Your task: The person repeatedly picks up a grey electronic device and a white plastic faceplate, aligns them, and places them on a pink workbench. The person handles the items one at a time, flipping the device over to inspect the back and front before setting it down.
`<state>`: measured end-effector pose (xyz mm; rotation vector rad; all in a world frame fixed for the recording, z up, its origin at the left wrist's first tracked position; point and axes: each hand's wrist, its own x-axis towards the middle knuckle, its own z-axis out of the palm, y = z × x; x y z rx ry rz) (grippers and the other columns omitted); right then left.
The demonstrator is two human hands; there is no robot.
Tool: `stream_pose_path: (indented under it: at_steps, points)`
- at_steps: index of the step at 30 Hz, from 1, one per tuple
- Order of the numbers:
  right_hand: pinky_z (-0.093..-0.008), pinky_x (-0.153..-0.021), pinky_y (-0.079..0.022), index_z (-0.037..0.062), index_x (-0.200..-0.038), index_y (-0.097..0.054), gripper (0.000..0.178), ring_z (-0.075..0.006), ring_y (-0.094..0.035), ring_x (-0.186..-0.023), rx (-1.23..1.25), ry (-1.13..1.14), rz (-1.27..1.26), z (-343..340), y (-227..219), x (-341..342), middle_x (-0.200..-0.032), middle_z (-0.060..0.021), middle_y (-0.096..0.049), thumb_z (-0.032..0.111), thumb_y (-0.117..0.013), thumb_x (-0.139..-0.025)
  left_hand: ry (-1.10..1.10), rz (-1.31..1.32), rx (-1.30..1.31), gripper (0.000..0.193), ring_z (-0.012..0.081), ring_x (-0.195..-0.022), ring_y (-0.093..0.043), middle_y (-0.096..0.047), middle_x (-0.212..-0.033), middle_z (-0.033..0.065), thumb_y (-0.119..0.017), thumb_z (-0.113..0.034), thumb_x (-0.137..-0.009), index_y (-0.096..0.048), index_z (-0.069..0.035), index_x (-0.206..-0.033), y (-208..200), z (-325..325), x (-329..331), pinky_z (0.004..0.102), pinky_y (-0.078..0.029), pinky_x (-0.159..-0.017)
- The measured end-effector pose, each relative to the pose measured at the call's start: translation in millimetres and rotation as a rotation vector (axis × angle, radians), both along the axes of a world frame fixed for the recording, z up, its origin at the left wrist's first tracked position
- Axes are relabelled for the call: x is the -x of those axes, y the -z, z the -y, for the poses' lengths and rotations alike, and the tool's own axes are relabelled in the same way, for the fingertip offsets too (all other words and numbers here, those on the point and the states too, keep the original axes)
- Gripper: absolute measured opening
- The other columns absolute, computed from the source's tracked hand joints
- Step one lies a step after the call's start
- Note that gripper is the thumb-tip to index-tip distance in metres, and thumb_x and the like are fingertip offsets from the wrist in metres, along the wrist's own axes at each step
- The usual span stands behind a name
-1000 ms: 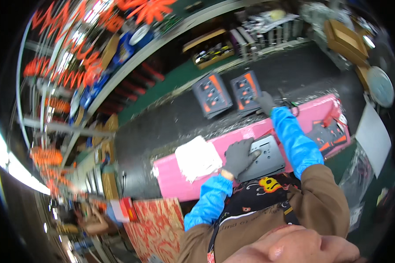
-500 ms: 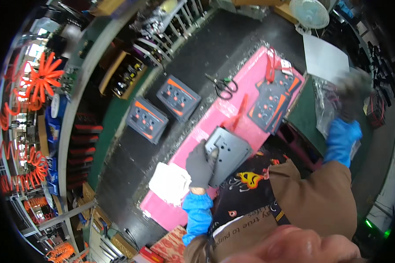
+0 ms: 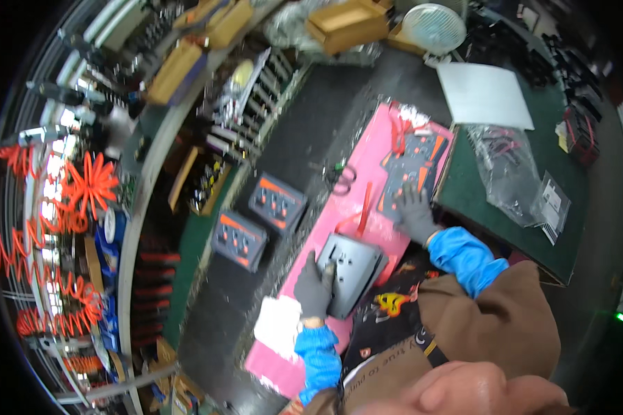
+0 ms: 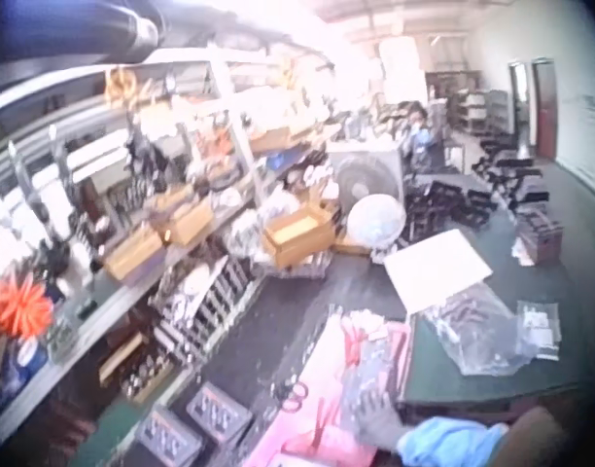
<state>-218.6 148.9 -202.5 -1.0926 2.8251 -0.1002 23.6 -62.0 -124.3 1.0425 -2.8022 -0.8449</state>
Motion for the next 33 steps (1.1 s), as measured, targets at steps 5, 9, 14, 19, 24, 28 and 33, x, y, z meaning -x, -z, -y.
stream_pose_path:
  at_steps: [5,9,14,19,24,28,33]
  points:
    - [-0.0665,-0.107,-0.029,0.0033,-0.146,-0.039,0.069,-0.0449,-0.037,-0.137,-0.066,0.014,-0.12,7,39,-18,-0.143,-0.0276,-0.043,0.033,-0.063,-0.088,0.012,0.011,-0.014,0.075,0.0386,-0.103,-0.063,-0.065,-0.112,0.0204,-0.056,-0.06,-0.091,-0.046,-0.009,-0.144,-3,-1,4,0.0488,-0.049,-0.086]
    - [-0.067,-0.093,-0.041,0.0003,-0.14,-0.045,0.051,-0.0421,-0.052,-0.124,0.003,-0.097,-0.225,17,79,-29,-0.131,-0.0287,-0.054,0.021,-0.051,-0.093,0.068,0.023,0.036,0.075,0.038,-0.101,-0.064,-0.066,-0.109,0.0198,-0.055,-0.063,-0.09,-0.048,-0.01,-0.143,4,-2,7,0.049,-0.05,-0.085]
    - [-0.0456,-0.067,-0.053,0.0024,-0.118,-0.058,0.033,-0.0277,-0.067,-0.089,0.204,-0.159,-0.426,16,71,9,-0.096,-0.0151,-0.067,0.018,-0.053,-0.09,0.05,-0.013,-0.014,0.072,0.039,-0.105,-0.064,-0.066,-0.115,0.0217,-0.056,-0.059,-0.091,-0.048,-0.011,-0.144,7,6,8,0.0502,-0.049,-0.086]
    - [-0.0365,-0.07,-0.053,0.0066,-0.12,-0.059,0.03,-0.027,-0.066,-0.085,0.787,0.042,-0.103,1,-54,55,-0.104,-0.0144,-0.065,0.012,-0.057,-0.091,-0.084,0.079,-0.246,0.07,0.0383,-0.103,-0.066,-0.069,-0.111,0.0214,-0.059,-0.056,-0.091,-0.049,-0.009,-0.142,-14,11,-1,0.0473,-0.051,-0.085]
    - [-0.0338,-0.089,-0.053,0.0003,-0.137,-0.051,0.042,-0.0231,-0.063,-0.107,1.081,0.158,0.04,-17,-138,66,-0.128,-0.0149,-0.061,0.004,-0.055,-0.096,-0.041,0.028,-0.096,0.068,0.039,-0.108,-0.064,-0.066,-0.116,0.0229,-0.059,-0.054,-0.089,-0.052,-0.007,-0.139,-19,11,-6,0.0487,-0.05,-0.092]
    - [-0.034,-0.095,-0.051,-0.0007,-0.133,-0.057,0.034,-0.0232,-0.062,-0.113,0.998,-0.176,0.115,15,-156,27,-0.13,-0.015,-0.062,0.016,-0.051,-0.104,-0.165,-0.405,-0.017,0.07,0.0389,-0.12,-0.056,-0.06,-0.129,0.0218,-0.065,-0.052,-0.087,-0.053,-0.005,-0.138,-61,-9,-8,0.0482,-0.044,-0.102]
    - [-0.0312,-0.087,-0.053,-0.0014,-0.124,-0.063,0.033,-0.0178,-0.063,-0.104,0.986,-0.31,0.331,59,-181,-35,-0.122,-0.0132,-0.066,0.022,-0.056,-0.103,-0.322,-0.969,-0.38,0.058,0.0251,-0.114,-0.06,-0.063,-0.119,0.0154,-0.071,-0.034,-0.087,-0.053,-0.002,-0.132,-82,-26,-9,0.0375,-0.047,-0.098]
